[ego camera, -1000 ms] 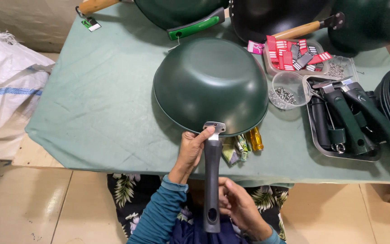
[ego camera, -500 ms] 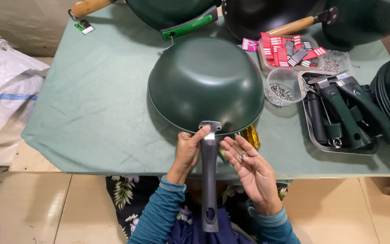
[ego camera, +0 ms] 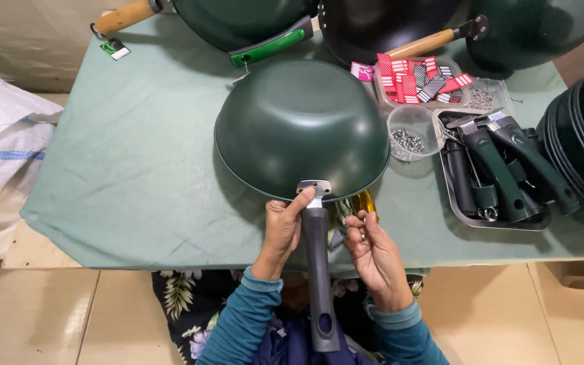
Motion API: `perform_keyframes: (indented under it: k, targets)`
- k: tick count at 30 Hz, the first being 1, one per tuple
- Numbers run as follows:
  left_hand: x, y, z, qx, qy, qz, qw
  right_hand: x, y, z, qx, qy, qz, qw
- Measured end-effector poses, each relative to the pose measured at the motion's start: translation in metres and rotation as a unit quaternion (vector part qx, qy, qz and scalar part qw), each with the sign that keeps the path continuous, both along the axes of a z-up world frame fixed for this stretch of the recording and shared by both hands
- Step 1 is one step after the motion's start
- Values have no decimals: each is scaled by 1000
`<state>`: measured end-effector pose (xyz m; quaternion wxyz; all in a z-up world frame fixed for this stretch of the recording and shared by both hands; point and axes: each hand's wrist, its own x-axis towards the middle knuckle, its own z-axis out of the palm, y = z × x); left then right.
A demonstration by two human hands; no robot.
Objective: Attaching a handle to a wok using a screwdriver and screws on a workspace table.
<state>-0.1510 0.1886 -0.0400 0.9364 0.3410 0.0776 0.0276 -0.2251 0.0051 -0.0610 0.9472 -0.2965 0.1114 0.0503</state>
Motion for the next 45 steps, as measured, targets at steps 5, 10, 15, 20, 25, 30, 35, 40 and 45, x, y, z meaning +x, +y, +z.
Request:
perform_keyframes:
  k: [5, 10, 15, 20, 25, 30, 35, 40, 45]
  targets:
    - [3, -2, -2, -18, 2, 3, 1000, 5, 19, 30, 3, 0, 39, 999]
    - [3, -3, -12, -27, 2, 11, 1000, 14, 31, 46, -2, 19, 32, 999]
    - [-4, 4, 11, -23, -1, 15, 1000, 26, 31, 11, 46, 21, 50, 997]
    - [-20, 7, 24, -26, 7, 13, 1000, 32, 36, -2, 54, 8, 53, 997]
    - [-34, 8, 49, -38, 9, 12, 999, 41, 52, 16, 34, -2, 35, 999]
    - [-20, 7, 12, -36, 2, 20, 999, 45, 73, 47, 17, -19, 12, 1000]
    - [-23, 6, 15, -36, 5, 26, 999, 49, 90, 72, -26, 11, -13, 1000]
    - [-26, 8, 30, -38, 2, 34, 999, 62, 92, 69, -32, 12, -17, 999]
    - [-26, 5, 14, -26, 12, 36, 999, 65, 89, 63, -41, 12, -23, 999]
